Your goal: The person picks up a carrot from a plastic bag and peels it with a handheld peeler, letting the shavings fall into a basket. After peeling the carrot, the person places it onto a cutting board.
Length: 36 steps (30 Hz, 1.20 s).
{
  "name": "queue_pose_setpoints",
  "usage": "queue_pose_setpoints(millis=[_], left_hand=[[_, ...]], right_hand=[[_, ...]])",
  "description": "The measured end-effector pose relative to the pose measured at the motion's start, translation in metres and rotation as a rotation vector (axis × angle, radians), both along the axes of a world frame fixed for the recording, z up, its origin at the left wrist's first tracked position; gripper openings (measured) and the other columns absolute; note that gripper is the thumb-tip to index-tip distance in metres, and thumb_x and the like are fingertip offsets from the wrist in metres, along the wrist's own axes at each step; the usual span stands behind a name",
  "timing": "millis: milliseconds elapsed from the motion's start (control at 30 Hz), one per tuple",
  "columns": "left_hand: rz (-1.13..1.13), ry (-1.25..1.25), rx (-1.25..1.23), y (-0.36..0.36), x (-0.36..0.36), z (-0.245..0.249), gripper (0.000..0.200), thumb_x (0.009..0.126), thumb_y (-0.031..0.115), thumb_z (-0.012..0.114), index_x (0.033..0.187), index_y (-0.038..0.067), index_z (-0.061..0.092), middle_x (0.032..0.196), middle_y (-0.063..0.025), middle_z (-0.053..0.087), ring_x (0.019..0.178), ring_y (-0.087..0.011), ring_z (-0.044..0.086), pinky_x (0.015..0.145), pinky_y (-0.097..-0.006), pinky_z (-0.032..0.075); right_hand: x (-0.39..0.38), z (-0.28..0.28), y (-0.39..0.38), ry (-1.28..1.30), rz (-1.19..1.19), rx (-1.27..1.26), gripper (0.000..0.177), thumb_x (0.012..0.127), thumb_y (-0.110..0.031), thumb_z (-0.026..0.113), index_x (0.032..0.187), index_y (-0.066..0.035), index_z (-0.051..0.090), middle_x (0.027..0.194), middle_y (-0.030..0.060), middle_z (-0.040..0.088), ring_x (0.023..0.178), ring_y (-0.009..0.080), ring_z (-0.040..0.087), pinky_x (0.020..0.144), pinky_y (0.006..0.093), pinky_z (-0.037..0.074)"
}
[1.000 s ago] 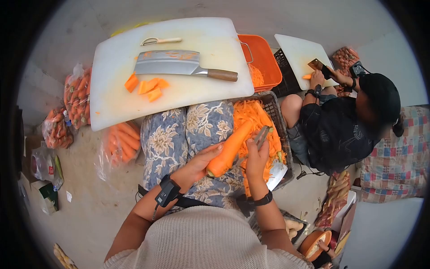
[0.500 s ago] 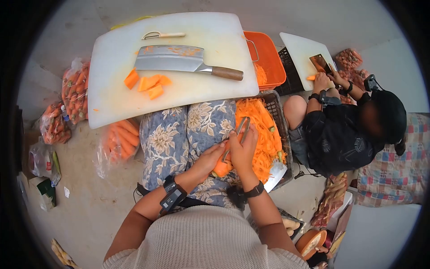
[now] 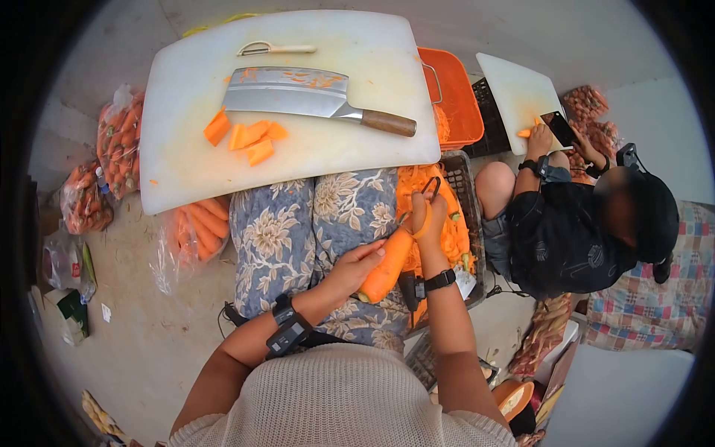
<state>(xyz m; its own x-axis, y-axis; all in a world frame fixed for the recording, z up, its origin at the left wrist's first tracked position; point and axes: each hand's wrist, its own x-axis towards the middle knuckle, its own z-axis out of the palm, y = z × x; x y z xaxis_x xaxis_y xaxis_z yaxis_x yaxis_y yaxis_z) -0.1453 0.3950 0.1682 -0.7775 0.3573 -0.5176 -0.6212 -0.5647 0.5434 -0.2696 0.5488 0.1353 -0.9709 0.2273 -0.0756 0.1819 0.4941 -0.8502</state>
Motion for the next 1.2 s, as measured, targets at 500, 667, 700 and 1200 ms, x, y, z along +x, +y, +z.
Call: queue_pose_setpoints(millis=[500,667,700,1200], left_hand=[[-0.066,-0.047,0.190,-0.015,-0.003,-0.006,0.042,0.093,0.022,0.045,0.129,0.001,0.039,0.117,-0.0113,0.053,0.102,-0.0183,0.055,0.084,-0.0270,0.047],[-0.204,-0.051,0.606,-0.031,-0.002,-0.024,0.047,0.094,0.027,0.041,0.135,0.008,0.031,0.122,-0.0096,0.048,0.103,-0.0181,0.056,0.083,-0.0308,0.048],[-0.199,-0.050,0.606,-0.029,-0.001,-0.024,0.047,0.094,0.027,0.041,0.135,0.008,0.031,0.122,-0.0096,0.048,0.103,-0.0181,0.056,0.083,-0.0308,0.048],[-0.018,0.042,0.237,-0.011,0.001,-0.002,0.044,0.095,0.029,0.037,0.133,0.006,0.033,0.130,-0.0061,0.043,0.115,-0.0161,0.046,0.092,-0.0295,0.042]], right_hand=[[-0.007,-0.030,0.053,-0.317,-0.435,-0.659,0.021,0.080,-0.025,0.055,0.073,-0.007,0.048,0.059,0.0014,0.045,0.050,0.0119,0.042,0.046,0.0280,0.038],[0.014,-0.034,0.090,-0.390,-0.479,-0.658,0.024,0.080,-0.027,0.056,0.092,-0.007,0.049,0.073,0.0019,0.045,0.069,0.0163,0.054,0.053,0.0281,0.049],[0.022,-0.027,0.083,-0.365,-0.463,-0.621,0.026,0.080,-0.027,0.056,0.093,-0.006,0.049,0.078,0.0029,0.046,0.073,0.0174,0.053,0.057,0.0296,0.049],[0.098,0.056,-0.052,0.292,0.144,0.128,0.043,0.079,-0.017,0.057,0.108,0.011,0.042,0.113,0.0238,0.038,0.103,0.0343,0.041,0.090,0.0386,0.034]])
